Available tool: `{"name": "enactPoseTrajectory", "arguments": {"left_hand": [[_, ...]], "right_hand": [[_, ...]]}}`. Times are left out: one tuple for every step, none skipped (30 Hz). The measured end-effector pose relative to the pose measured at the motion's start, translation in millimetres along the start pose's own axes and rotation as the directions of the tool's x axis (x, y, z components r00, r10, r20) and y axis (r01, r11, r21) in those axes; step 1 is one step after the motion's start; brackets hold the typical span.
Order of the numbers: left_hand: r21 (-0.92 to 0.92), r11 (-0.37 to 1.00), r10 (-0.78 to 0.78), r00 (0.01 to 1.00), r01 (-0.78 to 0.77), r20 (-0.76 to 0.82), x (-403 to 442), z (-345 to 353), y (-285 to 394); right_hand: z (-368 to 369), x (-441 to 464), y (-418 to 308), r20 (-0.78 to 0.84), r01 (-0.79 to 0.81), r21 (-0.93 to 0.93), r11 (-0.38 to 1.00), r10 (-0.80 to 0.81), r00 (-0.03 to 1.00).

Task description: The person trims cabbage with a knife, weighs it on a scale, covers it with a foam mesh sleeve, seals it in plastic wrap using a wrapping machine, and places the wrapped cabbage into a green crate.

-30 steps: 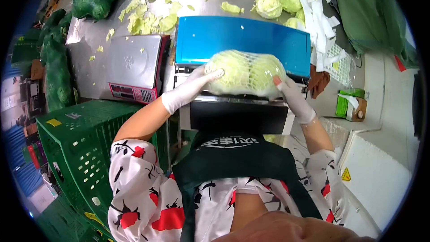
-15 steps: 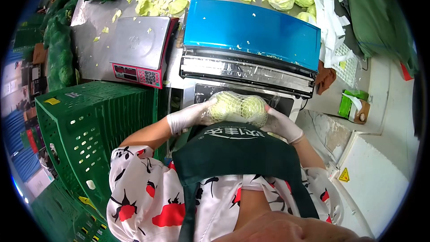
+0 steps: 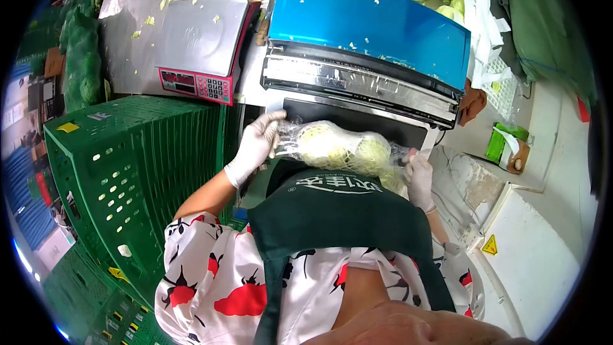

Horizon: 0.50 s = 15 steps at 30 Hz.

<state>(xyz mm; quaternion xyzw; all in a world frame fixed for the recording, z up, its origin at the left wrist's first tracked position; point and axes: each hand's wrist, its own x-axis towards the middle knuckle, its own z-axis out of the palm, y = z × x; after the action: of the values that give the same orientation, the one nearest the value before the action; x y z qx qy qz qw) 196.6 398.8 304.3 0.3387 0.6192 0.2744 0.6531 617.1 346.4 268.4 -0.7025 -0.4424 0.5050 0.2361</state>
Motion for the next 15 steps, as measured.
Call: {"name": "enactPoseTrajectory", "arguments": {"left_hand": [[-0.018, 0.997, -0.072, 0.997, 0.072, 0.029, 3.5, -1.0, -39.1], [-0.034, 0.989, -0.142, 0.988, 0.144, 0.059, 3.2, -0.6, -74.5], [0.066, 0.968, -0.247, 0.962, 0.241, 0.117, -2.3, 8.9, -80.0], [0.171, 0.930, -0.352, 0.921, 0.325, 0.165, -4.2, 22.3, -84.1], [0.111, 0.935, -0.353, 0.909, 0.336, 0.223, -1.3, 29.9, -93.3], [0.050, 0.937, -0.345, 0.896, 0.346, 0.280, 4.1, 36.5, -106.2], [-0.014, 0.936, -0.327, 0.885, 0.351, 0.332, 7.7, 43.0, -107.6], [-0.067, 0.959, -0.245, 0.926, 0.275, 0.288, 6.4, 45.8, -107.7], [-0.113, 0.976, -0.158, 0.960, 0.187, 0.231, 3.8, 44.6, -106.3], [-0.155, 0.983, -0.069, 0.985, 0.094, 0.159, 1.1, 44.2, -98.7], [-0.191, 0.982, 0.026, 0.990, 0.000, 0.135, 1.2, 45.3, -83.8], [-0.223, 0.938, 0.281, 0.958, -0.264, 0.049, 6.7, 53.2, -76.1], [-0.235, 0.957, 0.205, 0.969, -0.170, 0.135, 7.8, 47.9, -51.4], [-0.403, 0.882, 0.317, 0.941, -0.245, 0.121, 0.5, 55.8, -9.1], [-0.453, 0.837, 0.399, 0.909, -0.307, 0.123, 6.7, 61.3, 0.6]], "right_hand": [[-2.0, -4.5, 14.7, 0.073, -0.050, -0.087, 0.995, 0.056, 0.996], [0.1, -8.7, 30.4, 0.144, -0.074, -0.162, 0.984, 0.097, 0.985], [4.8, -13.3, 44.5, 0.198, -0.080, -0.199, 0.977, 0.120, 0.973], [13.4, -16.1, 55.0, 0.244, -0.084, -0.219, 0.972, 0.138, 0.960], [23.2, -20.3, 61.6, 0.282, -0.096, -0.218, 0.971, 0.157, 0.946], [31.9, -18.5, 67.1, 0.307, -0.121, -0.186, 0.975, 0.174, 0.936], [37.8, -17.1, 62.2, 0.333, -0.143, -0.141, 0.980, 0.182, 0.925], [39.7, -15.1, 54.1, 0.360, -0.169, -0.072, 0.983, 0.184, 0.915], [38.9, -13.5, 44.9, 0.387, -0.204, 0.006, 0.979, 0.185, 0.903], [35.5, -10.8, 30.2, 0.416, -0.241, 0.097, 0.966, 0.181, 0.891], [31.8, -7.7, 12.1, 0.446, -0.275, 0.206, 0.939, 0.160, 0.880], [30.5, -5.6, -5.2, 0.478, -0.298, 0.295, 0.908, 0.130, 0.869], [27.8, -2.1, -23.8, 0.506, -0.317, 0.383, 0.867, 0.090, 0.858], [27.5, 3.1, -43.6, 0.530, -0.323, 0.463, 0.825, 0.034, 0.847], [27.2, 7.0, -61.2, 0.548, -0.320, 0.531, 0.785, -0.029, 0.836]]}}
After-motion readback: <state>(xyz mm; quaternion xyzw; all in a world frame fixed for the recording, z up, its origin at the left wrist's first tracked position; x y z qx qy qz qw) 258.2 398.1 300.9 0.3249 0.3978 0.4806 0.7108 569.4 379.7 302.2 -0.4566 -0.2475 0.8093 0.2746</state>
